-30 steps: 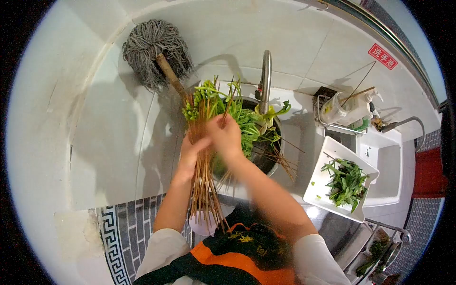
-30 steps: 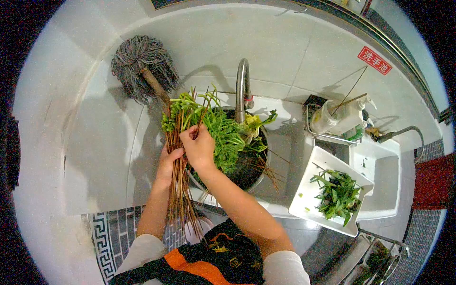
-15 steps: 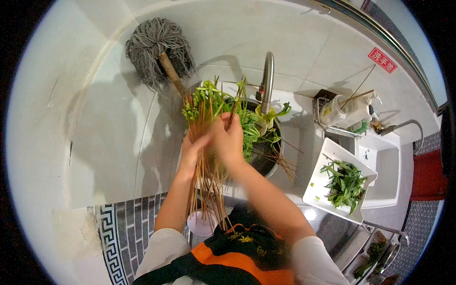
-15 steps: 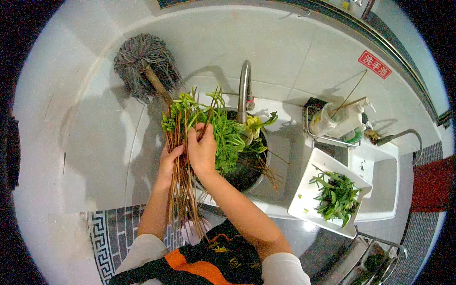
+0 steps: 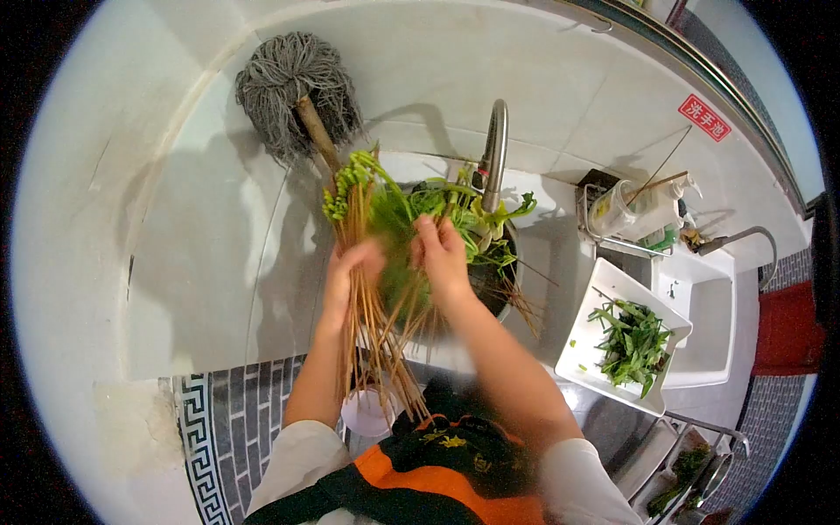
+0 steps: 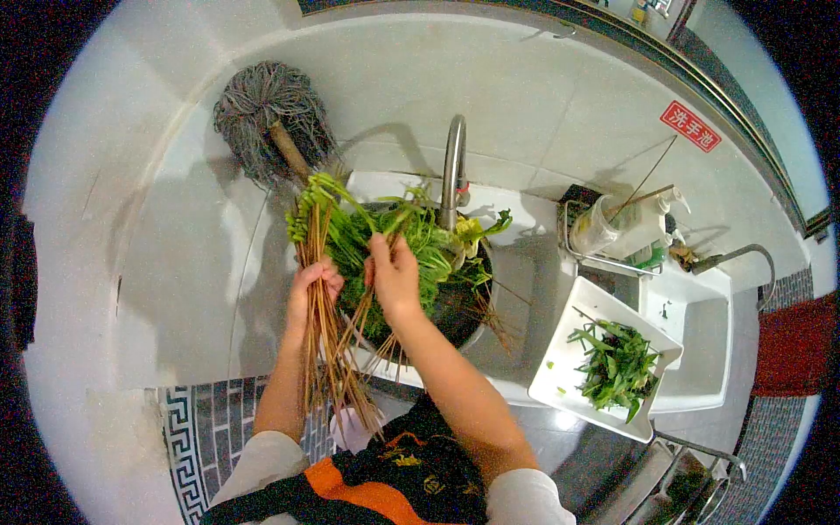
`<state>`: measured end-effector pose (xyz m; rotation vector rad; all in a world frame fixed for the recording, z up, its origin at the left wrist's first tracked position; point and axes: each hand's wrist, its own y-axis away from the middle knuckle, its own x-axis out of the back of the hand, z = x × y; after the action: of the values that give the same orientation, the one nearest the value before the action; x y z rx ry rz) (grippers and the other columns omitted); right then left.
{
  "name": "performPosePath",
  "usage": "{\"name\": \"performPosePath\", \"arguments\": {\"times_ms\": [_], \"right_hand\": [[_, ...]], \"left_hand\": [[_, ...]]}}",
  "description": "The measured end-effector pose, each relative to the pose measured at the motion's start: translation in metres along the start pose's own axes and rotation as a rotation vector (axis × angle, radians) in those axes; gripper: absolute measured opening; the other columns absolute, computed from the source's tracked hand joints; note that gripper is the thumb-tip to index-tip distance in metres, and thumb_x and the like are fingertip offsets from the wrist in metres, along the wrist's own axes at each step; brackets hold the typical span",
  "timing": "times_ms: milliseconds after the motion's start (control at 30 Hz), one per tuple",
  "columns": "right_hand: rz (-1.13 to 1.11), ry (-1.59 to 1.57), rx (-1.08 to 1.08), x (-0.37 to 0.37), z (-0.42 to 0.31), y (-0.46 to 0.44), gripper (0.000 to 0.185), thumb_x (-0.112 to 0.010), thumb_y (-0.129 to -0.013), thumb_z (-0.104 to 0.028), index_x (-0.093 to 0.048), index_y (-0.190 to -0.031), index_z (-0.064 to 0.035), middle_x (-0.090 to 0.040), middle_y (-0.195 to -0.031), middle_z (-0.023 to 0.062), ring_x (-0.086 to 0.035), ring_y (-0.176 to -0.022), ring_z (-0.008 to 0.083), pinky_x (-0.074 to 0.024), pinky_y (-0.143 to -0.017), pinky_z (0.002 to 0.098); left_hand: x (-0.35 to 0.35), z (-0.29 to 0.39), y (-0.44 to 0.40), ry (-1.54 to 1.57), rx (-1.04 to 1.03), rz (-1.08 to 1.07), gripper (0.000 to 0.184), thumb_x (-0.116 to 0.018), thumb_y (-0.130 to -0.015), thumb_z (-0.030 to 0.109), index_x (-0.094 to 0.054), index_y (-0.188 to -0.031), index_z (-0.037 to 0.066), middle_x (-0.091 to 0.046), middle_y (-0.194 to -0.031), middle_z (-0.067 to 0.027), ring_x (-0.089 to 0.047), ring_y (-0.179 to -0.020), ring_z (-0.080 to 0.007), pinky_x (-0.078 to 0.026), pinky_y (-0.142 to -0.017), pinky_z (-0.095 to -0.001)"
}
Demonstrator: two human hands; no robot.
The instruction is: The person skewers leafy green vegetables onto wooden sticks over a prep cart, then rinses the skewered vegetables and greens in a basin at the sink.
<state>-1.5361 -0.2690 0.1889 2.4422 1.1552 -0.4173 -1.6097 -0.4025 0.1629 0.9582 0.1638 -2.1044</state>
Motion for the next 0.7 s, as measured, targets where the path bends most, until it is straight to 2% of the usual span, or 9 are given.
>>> {"name": "performPosePath", "arguments": {"times_ms": [67,133,200,267,300,367,400,533,700], "right_hand": [[-0.042,-0.042,-0.113,0.012,-0.01,-0.002,0.024,-0.045,-0.089,-0.03,-0.048,-0.089,-0.0056,-0.041,-0.06,-0.0011,-0.039,-0.052,0.0097,-0.0301,-0.047,0.0234],[-0.092,-0.106,-0.162,0.027,-0.01,-0.015,0.027,-0.045,-0.088,-0.03,-0.049,-0.09,-0.0041,-0.039,-0.057,-0.0009,-0.037,-0.049,0.0088,-0.0309,-0.045,0.0236],[-0.159,-0.103,-0.219,0.038,-0.023,-0.025,0.024,-0.037,-0.092,-0.028,-0.045,-0.092,-0.0047,-0.031,-0.055,-0.0035,-0.026,-0.046,0.0085,-0.0243,-0.044,0.0237],[-0.131,0.006,-0.267,0.045,-0.039,-0.031,0.026,-0.037,-0.092,-0.028,-0.045,-0.089,-0.004,-0.029,-0.053,-0.0044,-0.024,-0.044,0.0071,-0.0222,-0.043,0.0228],[-0.135,0.014,-0.274,0.053,-0.04,-0.032,0.026,-0.037,-0.092,-0.028,-0.045,-0.089,-0.004,-0.029,-0.053,-0.0044,-0.024,-0.044,0.0071,-0.0222,-0.043,0.0228],[-0.335,0.293,-0.271,0.07,-0.043,-0.033,0.029,-0.036,-0.092,-0.03,-0.047,-0.086,-0.0045,-0.028,-0.052,-0.0051,-0.022,-0.043,0.0062,-0.0213,-0.042,0.0219],[-0.337,0.306,-0.275,0.077,-0.046,-0.028,0.029,-0.036,-0.092,-0.03,-0.047,-0.086,-0.0045,-0.028,-0.052,-0.0051,-0.022,-0.043,0.0062,-0.0213,-0.042,0.0219],[-0.45,0.535,-0.125,0.105,-0.084,0.017,0.029,-0.038,-0.091,-0.032,-0.052,-0.083,-0.008,-0.036,-0.055,-0.0048,-0.029,-0.048,0.0043,-0.0223,-0.044,0.0187],[-0.378,0.625,-0.177,0.145,-0.146,0.055,0.03,-0.041,-0.089,-0.035,-0.053,-0.084,-0.0077,-0.039,-0.056,-0.005,-0.032,-0.049,0.0049,-0.0214,-0.044,0.0194]], "left_hand": [[-0.001,-0.002,0.002,0.013,-0.056,0.041,0.017,-0.058,-0.078,0.011,-0.044,-0.084,0.004,-0.044,-0.07,-0.0004,-0.045,-0.066,-0.0081,-0.04,-0.062,-0.0193],[-0.005,0.001,0.006,0.047,-0.04,0.097,0.012,-0.055,-0.081,0.008,-0.044,-0.084,0.004,-0.043,-0.071,-0.0004,-0.044,-0.066,-0.0085,-0.039,-0.065,-0.019],[0.004,0.003,0.007,0.041,-0.026,0.058,0.012,-0.054,-0.082,0.008,-0.044,-0.086,0.003,-0.043,-0.071,-0.0006,-0.044,-0.065,-0.0077,-0.039,-0.06,-0.0189],[0.013,0.001,0.004,0.116,-0.048,-0.108,0.018,-0.054,-0.083,0.014,-0.047,-0.097,0.004,-0.046,-0.062,0.002,-0.046,-0.053,-0.0062,-0.037,-0.044,-0.0187],[0.005,0.005,0.008,0.046,-0.077,-0.116,0.019,-0.051,-0.085,0.013,-0.045,-0.1,0.004,-0.044,-0.059,0.0021,-0.043,-0.049,-0.0056,-0.035,-0.041,-0.0177],[0.008,0.012,0.011,0.004,-0.082,-0.184,0.018,-0.051,-0.085,0.013,-0.045,-0.099,0.003,-0.043,-0.059,0.0022,-0.043,-0.047,-0.0054,-0.034,-0.04,-0.018],[0.009,0.013,0.012,-0.041,-0.084,-0.258,0.018,-0.051,-0.085,0.013,-0.045,-0.098,0.003,-0.043,-0.059,0.0022,-0.042,-0.046,-0.0052,-0.034,-0.039,-0.0182],[0.006,0.018,0.016,-0.066,-0.133,-0.2,0.016,-0.051,-0.084,0.012,-0.044,-0.096,0.003,-0.043,-0.058,0.0023,-0.04,-0.044,-0.0048,-0.032,-0.037,-0.0182],[0.006,0.037,0.016,-0.009,-0.083,-0.315,0.016,-0.052,-0.084,0.015,-0.042,-0.09,0.003,-0.04,-0.054,0.0029,-0.037,-0.04,-0.0037,-0.028,-0.033,-0.0173]]}}
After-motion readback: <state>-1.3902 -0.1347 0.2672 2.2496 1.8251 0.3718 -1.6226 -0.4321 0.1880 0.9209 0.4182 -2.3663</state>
